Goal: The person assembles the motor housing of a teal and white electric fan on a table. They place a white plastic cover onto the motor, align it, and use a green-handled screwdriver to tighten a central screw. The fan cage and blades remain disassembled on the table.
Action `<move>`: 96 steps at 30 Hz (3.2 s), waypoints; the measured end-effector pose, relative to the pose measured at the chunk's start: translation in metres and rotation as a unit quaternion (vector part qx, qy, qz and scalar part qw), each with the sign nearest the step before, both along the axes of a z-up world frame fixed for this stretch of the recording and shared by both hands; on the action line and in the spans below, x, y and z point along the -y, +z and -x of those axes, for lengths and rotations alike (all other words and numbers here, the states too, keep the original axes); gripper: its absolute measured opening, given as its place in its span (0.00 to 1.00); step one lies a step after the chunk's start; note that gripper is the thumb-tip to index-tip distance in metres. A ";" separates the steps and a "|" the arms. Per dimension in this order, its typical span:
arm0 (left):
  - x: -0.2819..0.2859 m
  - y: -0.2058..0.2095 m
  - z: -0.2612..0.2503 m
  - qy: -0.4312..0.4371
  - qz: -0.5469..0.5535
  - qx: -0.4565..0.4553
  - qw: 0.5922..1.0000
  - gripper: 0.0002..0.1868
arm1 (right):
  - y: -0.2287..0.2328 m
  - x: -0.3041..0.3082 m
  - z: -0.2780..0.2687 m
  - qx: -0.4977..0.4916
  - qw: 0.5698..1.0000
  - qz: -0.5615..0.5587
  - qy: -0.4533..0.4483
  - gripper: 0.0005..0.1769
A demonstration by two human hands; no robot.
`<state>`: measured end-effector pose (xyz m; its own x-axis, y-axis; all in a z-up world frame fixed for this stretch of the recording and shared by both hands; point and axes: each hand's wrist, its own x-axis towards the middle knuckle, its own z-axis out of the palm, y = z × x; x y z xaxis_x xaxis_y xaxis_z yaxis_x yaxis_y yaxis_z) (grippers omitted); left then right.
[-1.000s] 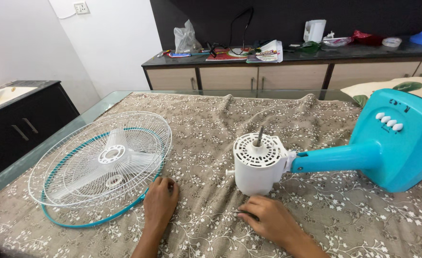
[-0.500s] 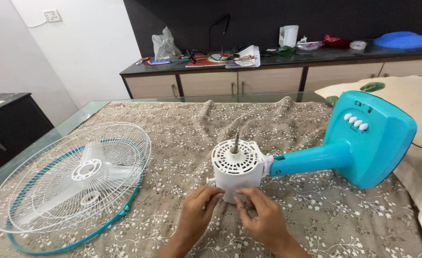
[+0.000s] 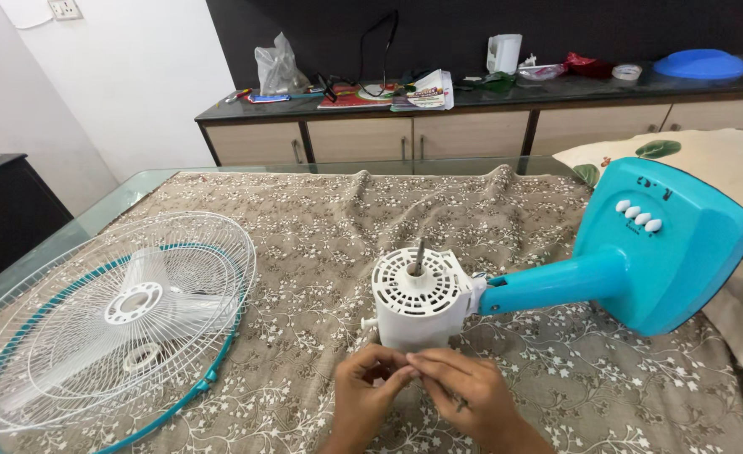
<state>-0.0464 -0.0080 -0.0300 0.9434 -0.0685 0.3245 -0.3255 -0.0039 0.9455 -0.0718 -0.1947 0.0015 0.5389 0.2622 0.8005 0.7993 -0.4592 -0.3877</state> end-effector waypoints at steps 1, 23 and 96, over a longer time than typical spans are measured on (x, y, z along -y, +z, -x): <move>0.000 -0.003 -0.001 -0.022 0.035 -0.021 0.999 0.06 | 0.000 0.000 0.000 -0.005 1.000 -0.011 0.011 0.18; -0.003 0.102 -0.026 0.119 -0.209 0.273 0.932 0.30 | 0.028 0.013 0.000 0.131 0.976 -0.064 -0.161 0.13; 0.048 0.162 -0.067 -0.022 -0.345 0.196 0.918 0.17 | 0.058 0.099 -0.096 -0.098 0.895 0.128 -0.416 0.08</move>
<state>0.0202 -0.0556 0.1324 0.7545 -0.4199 0.5044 -0.6547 -0.5357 0.5332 0.0238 -0.2937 0.0591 0.7566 -0.1335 0.6401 0.0677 -0.9577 -0.2798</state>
